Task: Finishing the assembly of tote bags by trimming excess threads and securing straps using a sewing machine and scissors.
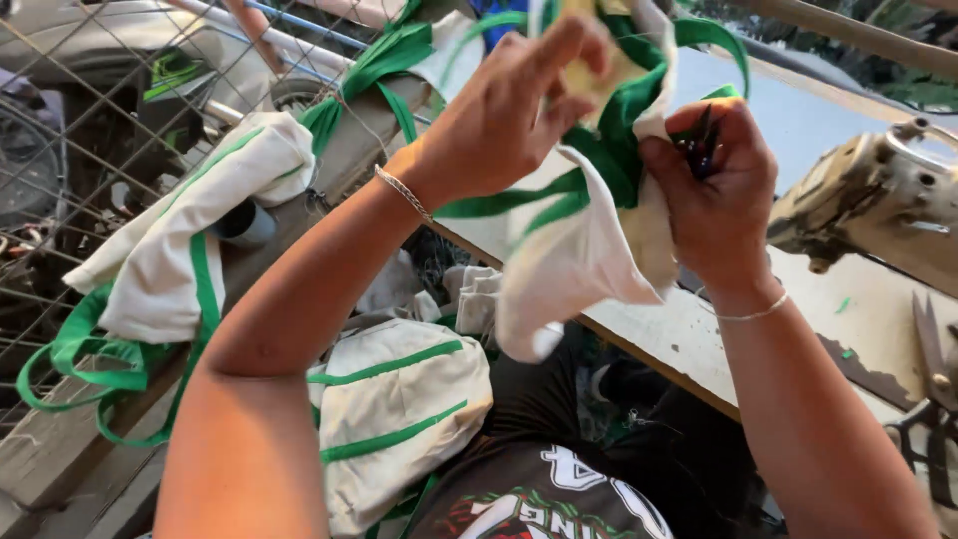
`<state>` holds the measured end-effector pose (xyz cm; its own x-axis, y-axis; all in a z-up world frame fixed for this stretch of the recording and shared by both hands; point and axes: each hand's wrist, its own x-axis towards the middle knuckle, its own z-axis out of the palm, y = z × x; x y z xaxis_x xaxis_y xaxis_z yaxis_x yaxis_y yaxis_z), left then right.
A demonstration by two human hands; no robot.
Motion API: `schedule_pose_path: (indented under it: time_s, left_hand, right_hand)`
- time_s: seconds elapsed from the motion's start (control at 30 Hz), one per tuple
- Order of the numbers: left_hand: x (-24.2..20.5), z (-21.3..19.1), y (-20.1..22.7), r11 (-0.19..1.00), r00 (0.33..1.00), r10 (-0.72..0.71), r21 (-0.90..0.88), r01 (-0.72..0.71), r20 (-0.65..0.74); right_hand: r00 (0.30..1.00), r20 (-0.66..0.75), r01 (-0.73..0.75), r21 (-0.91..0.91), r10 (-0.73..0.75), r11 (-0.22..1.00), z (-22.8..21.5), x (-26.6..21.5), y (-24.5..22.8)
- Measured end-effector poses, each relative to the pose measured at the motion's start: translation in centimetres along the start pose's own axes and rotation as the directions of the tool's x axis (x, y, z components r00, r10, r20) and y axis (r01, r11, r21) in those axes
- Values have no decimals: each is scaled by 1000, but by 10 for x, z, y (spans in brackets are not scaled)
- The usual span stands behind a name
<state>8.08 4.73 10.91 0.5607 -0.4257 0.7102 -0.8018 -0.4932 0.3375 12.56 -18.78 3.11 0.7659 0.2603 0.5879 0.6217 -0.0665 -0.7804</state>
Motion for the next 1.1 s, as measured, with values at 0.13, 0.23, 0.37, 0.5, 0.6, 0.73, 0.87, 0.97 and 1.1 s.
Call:
schedule_pose_path:
  time_s: [0.13,0.23,0.37,0.5,0.6,0.73,0.87,0.97,1.1]
  left_hand:
    - [-45,63,-37,967,953,-239,132,216,189]
    - [-53,99,-38,878,804,-477,148,456,355]
    - [-55,112,-38,830,662,-547,231,508,513]
    - [-44,105,-38,811,602,-533,157,563,594]
    - [-38,102,-37,817,604,-480,74,571,636]
    - [-31,94,-34,798,586,-497,72,598,640]
    - [-25,86,-27,771,564,-504,46,635,654]
    - [-13,82,-18,804,575,-508,113,584,641]
    - [-11,87,-45,919,742,-380,130,373,553]
  right_hand:
    - [984,-33,-178,-83,176,981,-6,-44,59]
    - [903,-3,-428,-87,429,900,-3,-80,81]
    - [799,129,-491,-425,587,761,-8,-84,47]
    - [907,133,-231,-637,400,736,-12,-96,50]
    - [968,239,173,-418,-76,892,3,-92,48]
    - [892,436,366,-535,-122,762,14,-87,60]
    - [816,517,574,-670,-259,471,21,-85,56]
    - [750,534,659,-655,-391,370,21,-83,49]
    - [726,533,687,-586,-435,430,16,-70,39]
